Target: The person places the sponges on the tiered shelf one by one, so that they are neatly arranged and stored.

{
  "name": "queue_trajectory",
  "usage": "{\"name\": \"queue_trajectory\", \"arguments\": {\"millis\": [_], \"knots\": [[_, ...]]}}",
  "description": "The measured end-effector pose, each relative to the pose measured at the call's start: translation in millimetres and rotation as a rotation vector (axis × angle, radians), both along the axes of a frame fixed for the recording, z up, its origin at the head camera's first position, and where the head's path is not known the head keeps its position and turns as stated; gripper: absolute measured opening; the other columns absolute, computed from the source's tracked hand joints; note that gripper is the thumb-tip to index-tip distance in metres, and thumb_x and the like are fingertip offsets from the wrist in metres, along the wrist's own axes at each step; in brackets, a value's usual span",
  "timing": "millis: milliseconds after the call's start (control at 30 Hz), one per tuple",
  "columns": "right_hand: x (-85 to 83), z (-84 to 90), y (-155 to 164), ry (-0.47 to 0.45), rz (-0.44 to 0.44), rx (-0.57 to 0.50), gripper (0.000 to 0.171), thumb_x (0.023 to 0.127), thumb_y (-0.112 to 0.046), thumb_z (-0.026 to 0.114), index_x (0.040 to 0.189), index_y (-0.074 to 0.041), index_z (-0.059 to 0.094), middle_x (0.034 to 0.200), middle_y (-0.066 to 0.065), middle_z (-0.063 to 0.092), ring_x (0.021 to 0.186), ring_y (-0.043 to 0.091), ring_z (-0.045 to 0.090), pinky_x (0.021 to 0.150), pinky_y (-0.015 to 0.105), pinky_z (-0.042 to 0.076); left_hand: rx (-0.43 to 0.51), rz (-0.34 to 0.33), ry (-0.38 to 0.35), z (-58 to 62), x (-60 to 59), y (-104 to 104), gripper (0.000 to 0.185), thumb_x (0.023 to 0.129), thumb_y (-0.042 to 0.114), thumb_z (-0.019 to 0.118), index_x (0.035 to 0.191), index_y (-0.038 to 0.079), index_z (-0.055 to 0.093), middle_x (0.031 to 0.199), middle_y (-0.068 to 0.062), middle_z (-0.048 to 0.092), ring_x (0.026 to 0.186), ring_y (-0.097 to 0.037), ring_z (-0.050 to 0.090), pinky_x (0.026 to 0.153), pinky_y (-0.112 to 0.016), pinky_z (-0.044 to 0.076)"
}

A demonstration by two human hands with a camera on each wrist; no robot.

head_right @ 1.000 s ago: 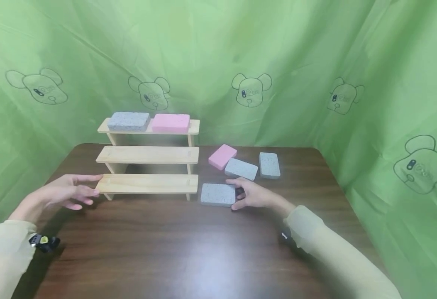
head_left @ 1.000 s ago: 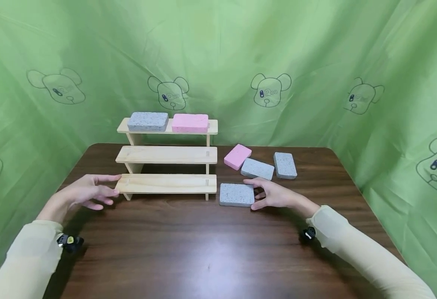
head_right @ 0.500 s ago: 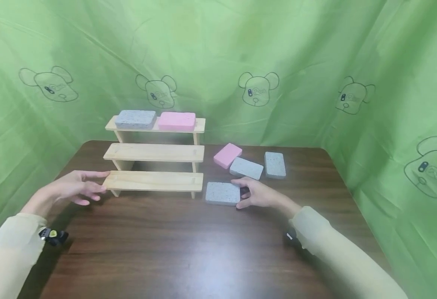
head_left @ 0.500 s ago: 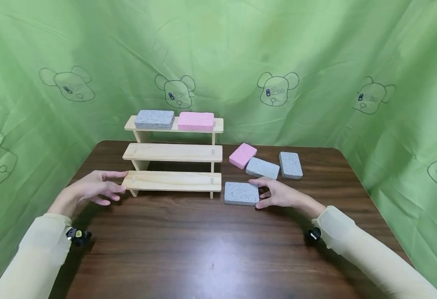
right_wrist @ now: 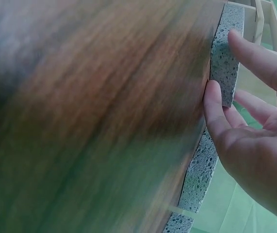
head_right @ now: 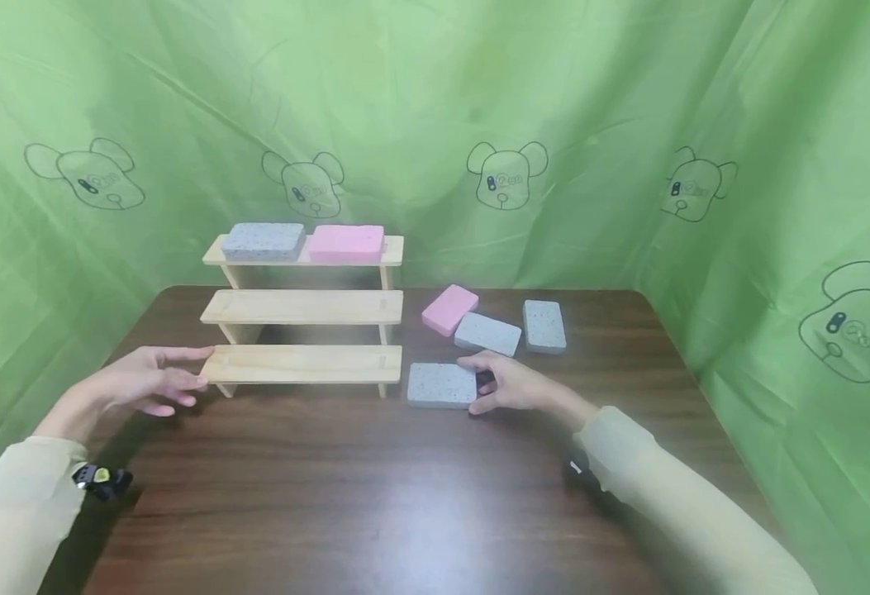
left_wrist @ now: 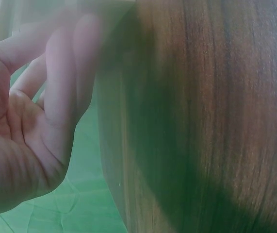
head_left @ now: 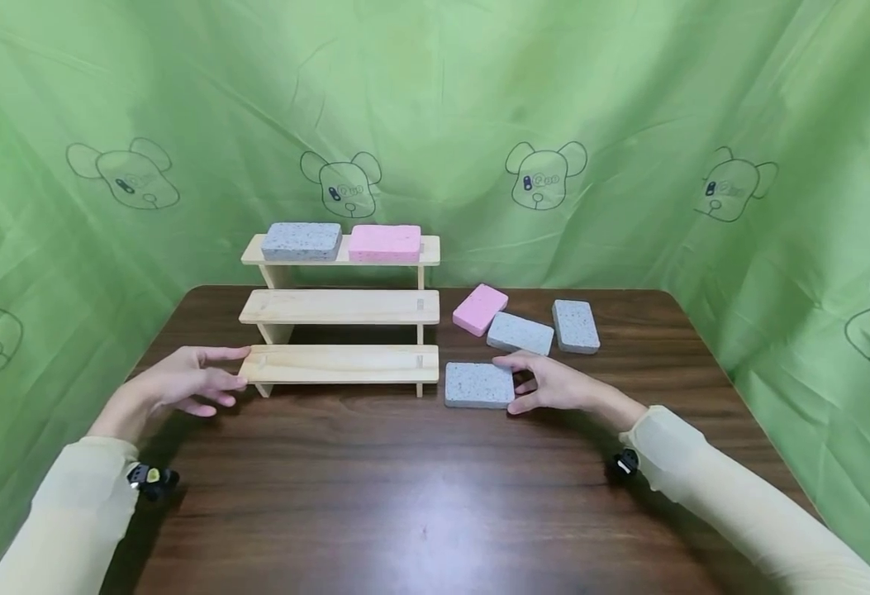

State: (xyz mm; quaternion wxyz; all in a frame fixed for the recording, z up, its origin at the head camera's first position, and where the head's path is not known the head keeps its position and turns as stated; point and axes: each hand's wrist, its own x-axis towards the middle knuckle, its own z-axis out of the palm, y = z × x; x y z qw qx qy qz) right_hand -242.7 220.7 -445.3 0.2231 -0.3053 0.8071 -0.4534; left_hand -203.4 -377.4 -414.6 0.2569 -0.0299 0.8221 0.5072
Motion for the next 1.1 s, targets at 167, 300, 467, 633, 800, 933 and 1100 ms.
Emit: {"name": "queue_trajectory", "arguments": {"millis": [167, 300, 467, 633, 800, 933, 1100], "knots": [[-0.2, 4.3, 1, 0.001, -0.009, 0.006, 0.082, 0.081, 0.002, 0.084, 0.149, 0.011, 0.038, 0.150, 0.029, 0.036, 0.129, 0.042, 0.046, 0.097, 0.042, 0.054, 0.010, -0.003, 0.001, 0.8, -0.4, 3, 0.082, 0.096, 0.024, 0.072, 0.161, 0.009, 0.025, 0.114, -0.011, 0.074, 0.094, -0.026, 0.072, 0.069, -0.041, 0.062], [-0.7, 5.4, 1, 0.002, -0.014, 0.008, 0.082, 0.081, 0.002, 0.083, 0.149, 0.012, 0.038, 0.150, 0.030, 0.036, 0.128, 0.042, 0.048, 0.097, 0.041, 0.054, 0.006, 0.002, 0.003, -1.5, -2.0, 1, 0.082, 0.096, 0.024, 0.073, 0.161, 0.010, 0.025, 0.112, -0.010, 0.074, 0.094, -0.026, 0.072, 0.069, -0.041, 0.062], [-0.5, 3.0, 1, 0.005, -0.016, 0.004, 0.081, 0.082, 0.002, 0.083, 0.149, 0.012, 0.038, 0.149, 0.030, 0.036, 0.129, 0.043, 0.045, 0.097, 0.041, 0.054, 0.008, -0.001, 0.000, -0.1, -2.0, 0, 0.082, 0.096, 0.024, 0.073, 0.161, 0.010, 0.025, 0.114, -0.010, 0.074, 0.095, -0.028, 0.072, 0.069, -0.042, 0.062], [0.1, 3.9, -1, 0.005, -0.018, 0.006, 0.081, 0.082, 0.003, 0.083, 0.149, 0.012, 0.038, 0.149, 0.029, 0.037, 0.130, 0.044, 0.043, 0.097, 0.041, 0.054, 0.003, -0.004, -0.002, 2.2, -2.0, -1, 0.081, 0.096, 0.024, 0.073, 0.161, 0.010, 0.026, 0.114, -0.009, 0.074, 0.097, -0.028, 0.071, 0.069, -0.041, 0.062], [1.2, 8.5, -3, -0.002, -0.021, 0.015, 0.081, 0.082, 0.003, 0.082, 0.148, 0.013, 0.037, 0.150, 0.029, 0.036, 0.130, 0.046, 0.042, 0.096, 0.041, 0.054, 0.002, -0.004, -0.005, 2.5, -2.9, -1, 0.081, 0.096, 0.023, 0.073, 0.161, 0.011, 0.026, 0.113, -0.009, 0.074, 0.094, -0.025, 0.072, 0.069, -0.041, 0.062], [2.8, 14.2, -2, 0.002, -0.023, 0.048, 0.082, 0.083, -0.001, 0.083, 0.149, 0.012, 0.036, 0.152, 0.028, 0.036, 0.130, 0.046, 0.045, 0.092, 0.035, 0.056, 0.002, -0.003, -0.006, 2.0, -3.0, -2, 0.081, 0.096, 0.023, 0.073, 0.161, 0.010, 0.025, 0.112, -0.008, 0.074, 0.093, -0.025, 0.072, 0.068, -0.041, 0.062], [3.1, 18.5, 0, -0.017, -0.004, 0.074, 0.083, 0.084, -0.006, 0.084, 0.150, 0.012, 0.036, 0.153, 0.028, 0.037, 0.128, 0.046, 0.049, 0.088, 0.031, 0.057, 0.007, -0.003, -0.012, 0.6, -3.0, -1, 0.082, 0.095, 0.023, 0.073, 0.161, 0.010, 0.025, 0.113, -0.009, 0.074, 0.092, -0.025, 0.072, 0.068, -0.040, 0.062]]}}
